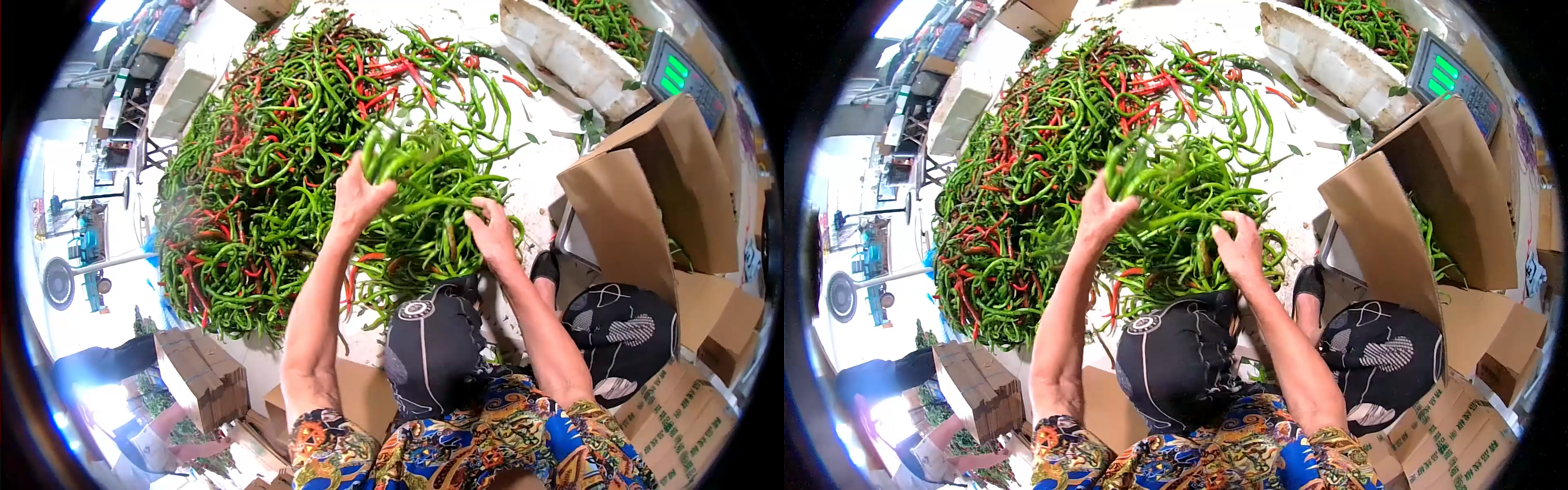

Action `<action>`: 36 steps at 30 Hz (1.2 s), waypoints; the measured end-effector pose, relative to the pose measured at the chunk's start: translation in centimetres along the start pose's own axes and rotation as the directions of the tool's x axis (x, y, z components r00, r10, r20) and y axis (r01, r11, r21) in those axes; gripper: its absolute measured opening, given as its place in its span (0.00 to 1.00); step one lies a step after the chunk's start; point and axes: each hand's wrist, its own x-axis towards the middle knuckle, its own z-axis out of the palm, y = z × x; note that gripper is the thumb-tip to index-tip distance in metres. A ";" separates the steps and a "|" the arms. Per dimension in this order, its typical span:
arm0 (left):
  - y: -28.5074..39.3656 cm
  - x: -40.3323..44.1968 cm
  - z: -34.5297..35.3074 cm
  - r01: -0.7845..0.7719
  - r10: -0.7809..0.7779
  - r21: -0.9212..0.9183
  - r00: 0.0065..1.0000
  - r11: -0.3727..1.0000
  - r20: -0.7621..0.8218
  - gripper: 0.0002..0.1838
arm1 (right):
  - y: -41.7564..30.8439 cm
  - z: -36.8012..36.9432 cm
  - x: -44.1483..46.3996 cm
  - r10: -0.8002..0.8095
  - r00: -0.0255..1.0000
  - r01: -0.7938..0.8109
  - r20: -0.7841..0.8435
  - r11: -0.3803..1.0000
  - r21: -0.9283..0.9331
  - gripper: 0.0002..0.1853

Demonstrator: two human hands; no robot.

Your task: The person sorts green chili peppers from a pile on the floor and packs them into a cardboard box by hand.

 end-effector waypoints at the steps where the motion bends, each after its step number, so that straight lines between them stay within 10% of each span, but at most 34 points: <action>1: 0.9 -0.2 -0.5 0.012 -0.010 -0.059 0.999 0.998 0.041 0.29 | -1.5 -0.6 -0.5 0.015 0.998 -0.018 0.059 0.999 0.047 0.19; 8: 8.3 -4.9 -6.8 0.036 -0.030 -0.764 0.999 0.645 0.022 0.32 | -4.3 -4.4 -3.2 0.113 0.979 -0.157 0.168 0.949 0.274 0.17; 20: 14.2 -12.7 -3.8 -0.002 0.128 -0.868 0.989 0.496 0.071 0.35 | -8.7 -11.5 -8.3 -0.016 0.931 -0.250 0.364 0.700 0.669 0.13; 36: 12.1 -18.3 7.3 0.272 0.081 -0.952 0.961 -0.143 0.263 0.25 | -9.6 -17.5 -15.0 -0.419 0.829 -0.220 0.371 0.365 0.905 0.50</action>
